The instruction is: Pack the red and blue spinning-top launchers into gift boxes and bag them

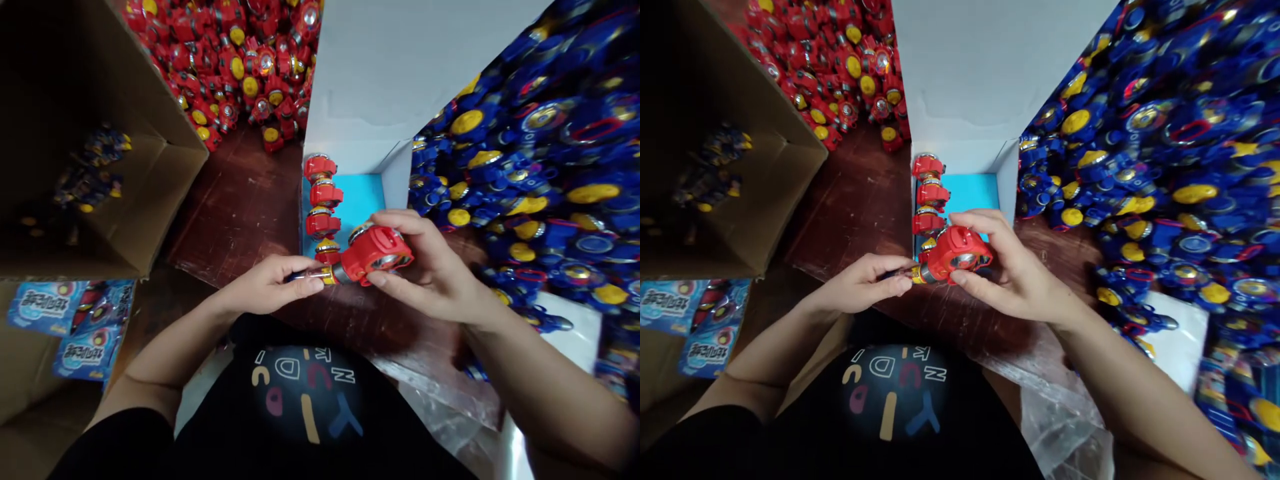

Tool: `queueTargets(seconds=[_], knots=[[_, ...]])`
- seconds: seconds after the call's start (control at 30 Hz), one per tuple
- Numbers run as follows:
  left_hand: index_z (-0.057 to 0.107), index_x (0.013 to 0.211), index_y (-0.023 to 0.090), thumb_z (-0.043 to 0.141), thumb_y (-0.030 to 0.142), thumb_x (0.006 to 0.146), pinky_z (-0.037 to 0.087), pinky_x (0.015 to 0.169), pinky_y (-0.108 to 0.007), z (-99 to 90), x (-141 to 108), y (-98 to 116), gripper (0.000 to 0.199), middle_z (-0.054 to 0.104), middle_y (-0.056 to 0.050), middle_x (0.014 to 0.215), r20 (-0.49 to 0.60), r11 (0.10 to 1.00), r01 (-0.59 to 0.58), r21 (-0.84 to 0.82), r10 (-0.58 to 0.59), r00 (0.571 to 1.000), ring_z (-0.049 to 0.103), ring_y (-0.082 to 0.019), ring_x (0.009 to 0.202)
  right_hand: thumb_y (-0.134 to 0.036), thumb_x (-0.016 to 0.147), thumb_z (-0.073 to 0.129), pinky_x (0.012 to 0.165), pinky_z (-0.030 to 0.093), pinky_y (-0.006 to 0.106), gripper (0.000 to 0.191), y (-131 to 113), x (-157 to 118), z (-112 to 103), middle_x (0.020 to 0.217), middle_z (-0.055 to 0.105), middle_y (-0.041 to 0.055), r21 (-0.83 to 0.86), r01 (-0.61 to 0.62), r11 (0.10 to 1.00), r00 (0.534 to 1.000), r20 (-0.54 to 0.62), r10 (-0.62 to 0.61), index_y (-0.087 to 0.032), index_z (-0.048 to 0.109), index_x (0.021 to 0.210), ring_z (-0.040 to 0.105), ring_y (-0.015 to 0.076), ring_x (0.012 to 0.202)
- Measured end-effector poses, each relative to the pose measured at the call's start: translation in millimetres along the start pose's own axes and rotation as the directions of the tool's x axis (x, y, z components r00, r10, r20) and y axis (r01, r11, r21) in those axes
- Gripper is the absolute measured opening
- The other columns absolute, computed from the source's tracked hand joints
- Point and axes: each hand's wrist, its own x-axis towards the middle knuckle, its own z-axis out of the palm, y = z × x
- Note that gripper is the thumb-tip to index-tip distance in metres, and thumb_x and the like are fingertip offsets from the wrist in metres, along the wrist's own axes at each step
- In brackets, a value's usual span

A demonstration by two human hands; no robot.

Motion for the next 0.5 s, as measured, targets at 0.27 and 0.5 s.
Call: queueTargets(seconds=[0.27,0.5], knots=[[0.073,0.116,0.013,0.057,0.046,0.110,0.046,0.064,-0.023,11.7,9.4,6.2,0.038,0.065,-0.001,0.080,-0.005,0.995,-0.042,0.090,0.043,0.999,0.055,-0.011,0.068,-0.039,0.082,0.095,0.108,0.060,0.051,0.074,-3.1,0.4,3.5,0.137,0.063,0.0125,-0.032,0.076,0.997,0.990,-0.119,-0.079,-0.031,0.053,0.143,0.063,0.0314,0.131],[0.063,0.145,0.018,0.061,0.023,0.108,0.059,0.076,-0.034,10.3,25.2,-19.3,0.037,0.076,-0.008,0.100,-0.028,0.206,-0.184,0.961,0.734,0.678,0.071,-0.019,0.081,-0.046,0.092,0.085,0.068,0.069,0.036,0.057,-6.4,-1.8,27.2,0.112,0.067,0.0045,0.332,-0.385,0.861,0.862,-0.203,0.464,-0.028,0.048,0.132,0.071,0.0176,0.081]])
